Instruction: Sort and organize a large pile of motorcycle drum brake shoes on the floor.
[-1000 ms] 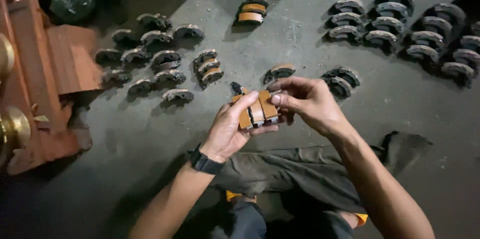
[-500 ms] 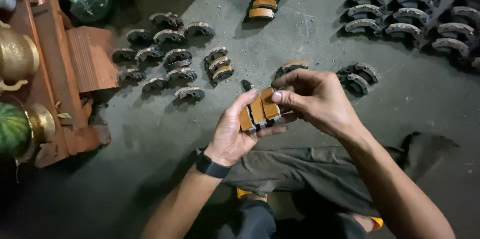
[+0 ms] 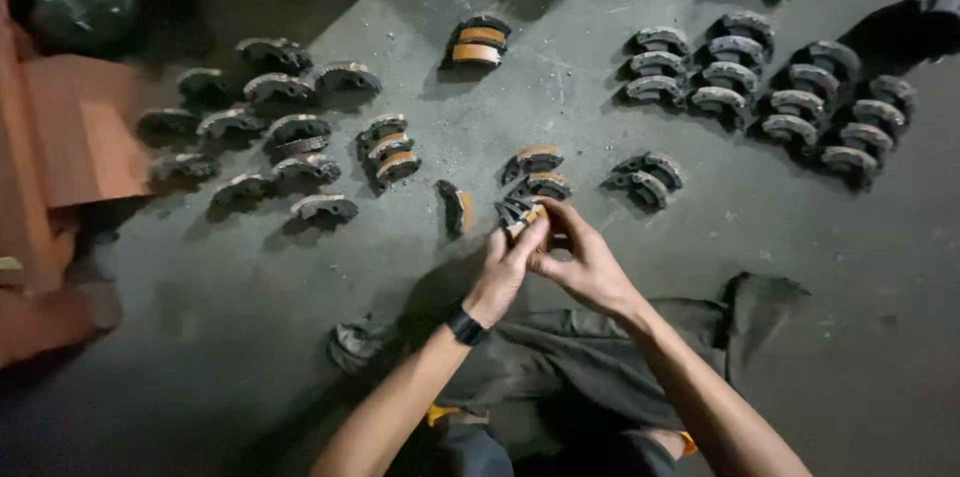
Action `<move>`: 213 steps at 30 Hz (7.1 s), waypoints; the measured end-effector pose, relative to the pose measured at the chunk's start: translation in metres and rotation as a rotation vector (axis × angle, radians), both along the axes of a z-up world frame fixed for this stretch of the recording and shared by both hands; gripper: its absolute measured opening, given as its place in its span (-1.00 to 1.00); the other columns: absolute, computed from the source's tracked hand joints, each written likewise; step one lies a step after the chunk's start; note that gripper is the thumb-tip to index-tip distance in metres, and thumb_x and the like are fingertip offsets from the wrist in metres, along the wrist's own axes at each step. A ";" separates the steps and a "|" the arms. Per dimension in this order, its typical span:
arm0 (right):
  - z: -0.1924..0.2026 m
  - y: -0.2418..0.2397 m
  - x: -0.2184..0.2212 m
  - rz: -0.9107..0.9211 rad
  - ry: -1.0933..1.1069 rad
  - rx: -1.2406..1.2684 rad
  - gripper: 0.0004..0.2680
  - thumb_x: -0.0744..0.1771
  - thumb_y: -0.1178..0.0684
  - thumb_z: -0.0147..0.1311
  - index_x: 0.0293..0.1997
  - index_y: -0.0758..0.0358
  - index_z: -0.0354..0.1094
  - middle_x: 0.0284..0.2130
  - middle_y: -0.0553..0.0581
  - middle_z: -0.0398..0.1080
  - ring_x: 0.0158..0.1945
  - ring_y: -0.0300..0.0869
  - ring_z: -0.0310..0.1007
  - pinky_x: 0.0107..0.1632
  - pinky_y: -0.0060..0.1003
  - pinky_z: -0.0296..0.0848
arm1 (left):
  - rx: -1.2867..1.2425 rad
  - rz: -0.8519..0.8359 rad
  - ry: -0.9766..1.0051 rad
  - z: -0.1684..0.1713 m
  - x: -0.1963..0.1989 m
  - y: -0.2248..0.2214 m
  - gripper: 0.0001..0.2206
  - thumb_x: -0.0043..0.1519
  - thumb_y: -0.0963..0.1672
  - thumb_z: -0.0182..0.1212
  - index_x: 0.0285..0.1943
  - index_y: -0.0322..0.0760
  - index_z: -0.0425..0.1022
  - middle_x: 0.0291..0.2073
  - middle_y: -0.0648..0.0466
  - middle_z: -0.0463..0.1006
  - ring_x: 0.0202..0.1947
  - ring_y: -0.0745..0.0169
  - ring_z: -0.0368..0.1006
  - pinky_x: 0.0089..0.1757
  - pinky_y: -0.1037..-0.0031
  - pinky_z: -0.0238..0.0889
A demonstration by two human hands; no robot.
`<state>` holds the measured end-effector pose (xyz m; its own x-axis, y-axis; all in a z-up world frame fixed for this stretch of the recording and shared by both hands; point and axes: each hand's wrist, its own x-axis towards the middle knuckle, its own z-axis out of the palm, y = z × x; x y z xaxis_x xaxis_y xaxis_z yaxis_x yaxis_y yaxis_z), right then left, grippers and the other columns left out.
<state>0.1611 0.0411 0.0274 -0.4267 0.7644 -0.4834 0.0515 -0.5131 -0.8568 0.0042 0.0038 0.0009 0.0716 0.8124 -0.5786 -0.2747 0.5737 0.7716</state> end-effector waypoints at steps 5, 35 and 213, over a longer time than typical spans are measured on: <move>-0.014 0.026 0.007 0.074 -0.292 0.260 -0.44 0.22 0.04 0.33 0.34 0.38 0.19 0.10 0.28 0.46 0.13 -0.03 0.50 0.17 -0.15 0.49 | 0.076 0.027 -0.064 -0.082 0.003 -0.008 -0.54 0.43 0.04 0.02 0.02 -0.57 0.37 -0.15 -0.03 0.38 -0.11 0.21 0.30 -0.07 0.30 0.21; -0.082 -0.009 -0.007 0.417 -0.993 1.256 -0.57 0.16 0.17 0.06 0.17 0.35 0.31 -0.08 0.33 0.31 -0.02 0.09 0.27 -0.07 -0.07 0.34 | 0.428 -0.163 1.178 -0.038 -0.072 0.026 -0.71 0.17 -0.17 0.36 -0.11 -0.49 0.34 -0.16 -0.25 0.35 -0.07 -0.27 0.35 -0.05 0.07 0.27; -0.059 0.004 0.089 -0.018 -1.233 0.756 -0.63 0.32 0.16 0.15 0.30 0.29 0.32 0.04 0.25 0.30 0.14 0.12 0.24 0.10 0.02 0.34 | 0.032 -0.157 0.155 -0.058 0.016 -0.022 -0.78 0.22 -0.11 0.34 -0.03 -0.29 0.53 -0.34 0.24 0.50 -0.37 0.49 0.37 -0.30 0.59 0.29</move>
